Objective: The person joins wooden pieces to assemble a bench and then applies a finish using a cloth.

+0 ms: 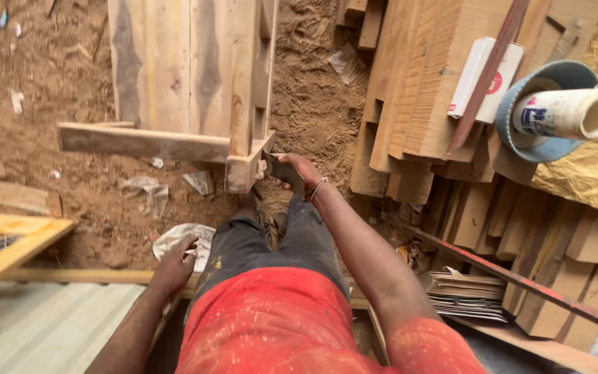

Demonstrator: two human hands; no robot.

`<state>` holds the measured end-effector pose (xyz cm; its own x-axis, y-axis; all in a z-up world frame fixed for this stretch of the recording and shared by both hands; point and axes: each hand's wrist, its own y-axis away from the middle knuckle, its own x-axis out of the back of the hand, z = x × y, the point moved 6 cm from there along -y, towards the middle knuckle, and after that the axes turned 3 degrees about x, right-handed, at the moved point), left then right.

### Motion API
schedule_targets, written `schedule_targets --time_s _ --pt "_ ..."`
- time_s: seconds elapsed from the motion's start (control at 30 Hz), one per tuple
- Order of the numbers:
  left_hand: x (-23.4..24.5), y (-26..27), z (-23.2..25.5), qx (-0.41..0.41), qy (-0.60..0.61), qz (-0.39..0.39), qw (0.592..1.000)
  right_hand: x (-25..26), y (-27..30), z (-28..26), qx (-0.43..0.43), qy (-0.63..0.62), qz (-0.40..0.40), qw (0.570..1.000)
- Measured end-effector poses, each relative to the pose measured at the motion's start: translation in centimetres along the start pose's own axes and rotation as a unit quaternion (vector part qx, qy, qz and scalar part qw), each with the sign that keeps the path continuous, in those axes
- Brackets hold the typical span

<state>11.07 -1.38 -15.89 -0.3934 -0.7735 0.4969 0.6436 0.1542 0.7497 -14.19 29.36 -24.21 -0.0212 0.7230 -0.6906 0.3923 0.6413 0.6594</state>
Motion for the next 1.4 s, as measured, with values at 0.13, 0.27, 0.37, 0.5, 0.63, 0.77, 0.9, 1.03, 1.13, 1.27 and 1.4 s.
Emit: schedule_targets --time_s 0.13,0.27,0.37,0.5,0.63,0.77,0.9,1.03,1.13,1.27,1.4 --pt "-2.5 1.3 -2.8 0.052 0.022 0.003 0.998 -1.4 1.3 -0.8 -0.004 -0.062 -0.128 0.990" --pt "-3.5 1.2 -4.5 0.101 -0.036 -0.024 0.994 -1.7 3.4 -1.0 -0.051 -0.098 -0.072 0.991" --pt "-3.6 0.9 -4.9 0.117 -0.052 -0.033 0.991 -2.7 4.4 -1.8 -0.051 -0.114 -0.112 0.986" --pt "-2.4 -1.3 -2.8 0.087 -0.063 -0.029 0.994 -4.1 5.7 -3.1 -0.034 -0.088 -0.157 0.983" --pt "-1.2 -3.2 2.7 0.026 -0.094 -0.025 0.995 -6.0 7.9 -4.5 -0.014 -0.043 -0.207 0.977" --pt "-1.8 -3.3 11.1 0.016 -0.075 -0.085 0.993 -8.2 10.1 -4.9 0.005 0.040 -0.243 0.969" --pt "-4.0 -1.6 19.1 -0.064 -0.061 -0.161 0.983 -9.5 14.2 -3.7 0.021 -0.009 -0.324 0.946" --pt "-7.5 0.4 23.3 -0.139 0.003 -0.270 0.953 -5.9 16.2 -3.6 0.110 -0.142 -0.206 0.962" --pt "-11.0 -0.2 24.0 -0.168 0.155 -0.349 0.909 -1.6 15.3 -0.7 0.162 -0.210 -0.111 0.958" --pt "-16.6 -4.3 20.5 -0.074 0.157 -0.405 0.898 2.8 12.2 5.8 0.261 -0.209 -0.029 0.942" --pt "-21.0 -9.6 15.2 0.031 0.208 -0.436 0.875 8.5 9.0 12.4 0.298 -0.191 0.122 0.927"
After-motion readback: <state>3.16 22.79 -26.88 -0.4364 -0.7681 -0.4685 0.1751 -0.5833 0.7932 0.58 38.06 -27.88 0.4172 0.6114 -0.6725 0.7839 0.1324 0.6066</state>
